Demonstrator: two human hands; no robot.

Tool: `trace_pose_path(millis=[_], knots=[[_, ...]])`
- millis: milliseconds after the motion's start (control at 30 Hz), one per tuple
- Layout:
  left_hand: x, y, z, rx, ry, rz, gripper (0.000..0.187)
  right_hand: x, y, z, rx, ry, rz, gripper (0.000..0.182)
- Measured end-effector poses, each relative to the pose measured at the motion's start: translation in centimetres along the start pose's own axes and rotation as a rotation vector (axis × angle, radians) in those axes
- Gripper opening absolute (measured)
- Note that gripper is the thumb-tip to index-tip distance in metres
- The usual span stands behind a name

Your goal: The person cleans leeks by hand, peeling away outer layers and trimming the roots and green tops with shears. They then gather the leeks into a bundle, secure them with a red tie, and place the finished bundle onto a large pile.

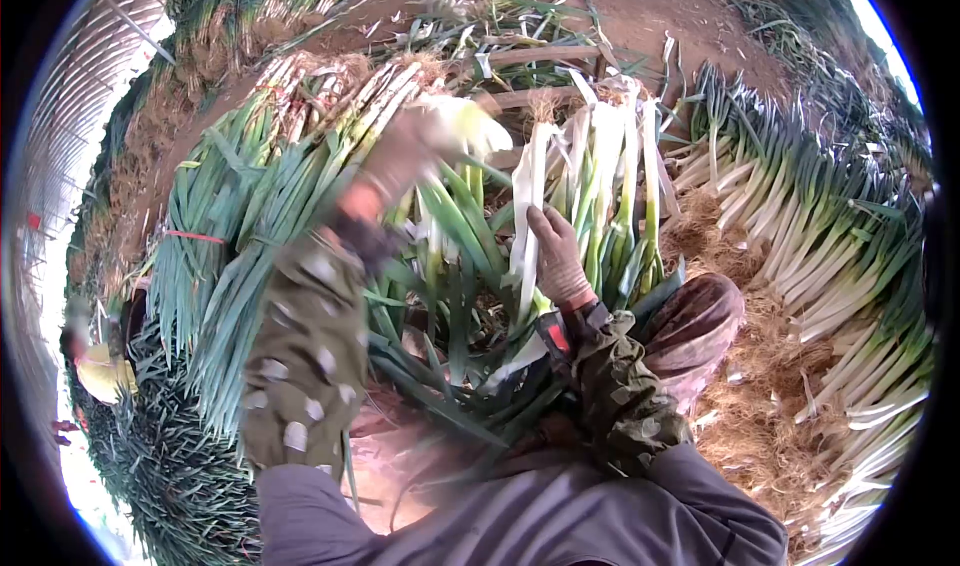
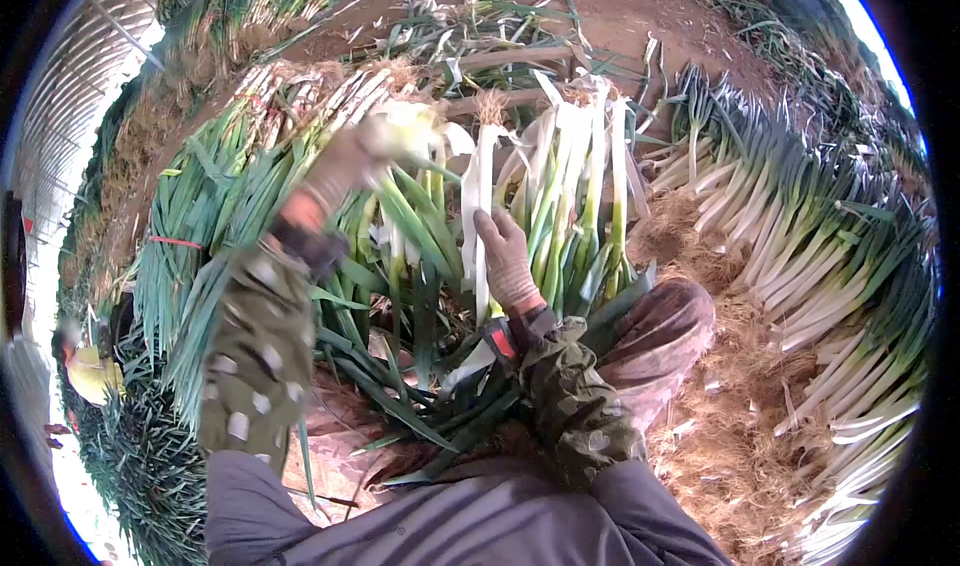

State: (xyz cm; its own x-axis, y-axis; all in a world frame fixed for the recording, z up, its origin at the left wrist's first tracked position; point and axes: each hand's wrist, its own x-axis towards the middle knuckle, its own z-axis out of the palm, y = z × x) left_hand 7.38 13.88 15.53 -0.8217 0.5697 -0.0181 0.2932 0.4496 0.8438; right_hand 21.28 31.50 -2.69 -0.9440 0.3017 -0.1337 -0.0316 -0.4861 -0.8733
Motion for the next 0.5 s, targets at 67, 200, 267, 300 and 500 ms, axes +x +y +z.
trace_pose_path(millis=[67, 200, 267, 300, 500], knots=[[-1.8, -2.0, 6.1, -0.186, -0.151, -0.079, 0.046, -0.6, -2.6, 0.9, 0.124, -0.034, 0.085, 0.027], [-1.9, -5.6, 11.5, -0.543, 0.088, 0.098, 0.038, -0.9, -3.8, 0.3, -0.173, -0.119, 0.031, 0.026], [-1.5, -6.1, 11.9, -0.212, 0.086, 0.075, 0.029, -0.4, -3.4, -0.8, -0.609, -0.216, 0.041, 0.025], [-1.5, -5.9, 12.0, -0.265, 0.039, 0.04, 0.027, -0.8, -3.5, -0.7, -0.545, -0.22, 0.049, 0.024], [-0.4, -7.6, 9.8, -0.356, -0.236, 0.131, 0.018, -2.0, -4.6, -1.2, -0.459, -0.35, -0.018, 0.021]])
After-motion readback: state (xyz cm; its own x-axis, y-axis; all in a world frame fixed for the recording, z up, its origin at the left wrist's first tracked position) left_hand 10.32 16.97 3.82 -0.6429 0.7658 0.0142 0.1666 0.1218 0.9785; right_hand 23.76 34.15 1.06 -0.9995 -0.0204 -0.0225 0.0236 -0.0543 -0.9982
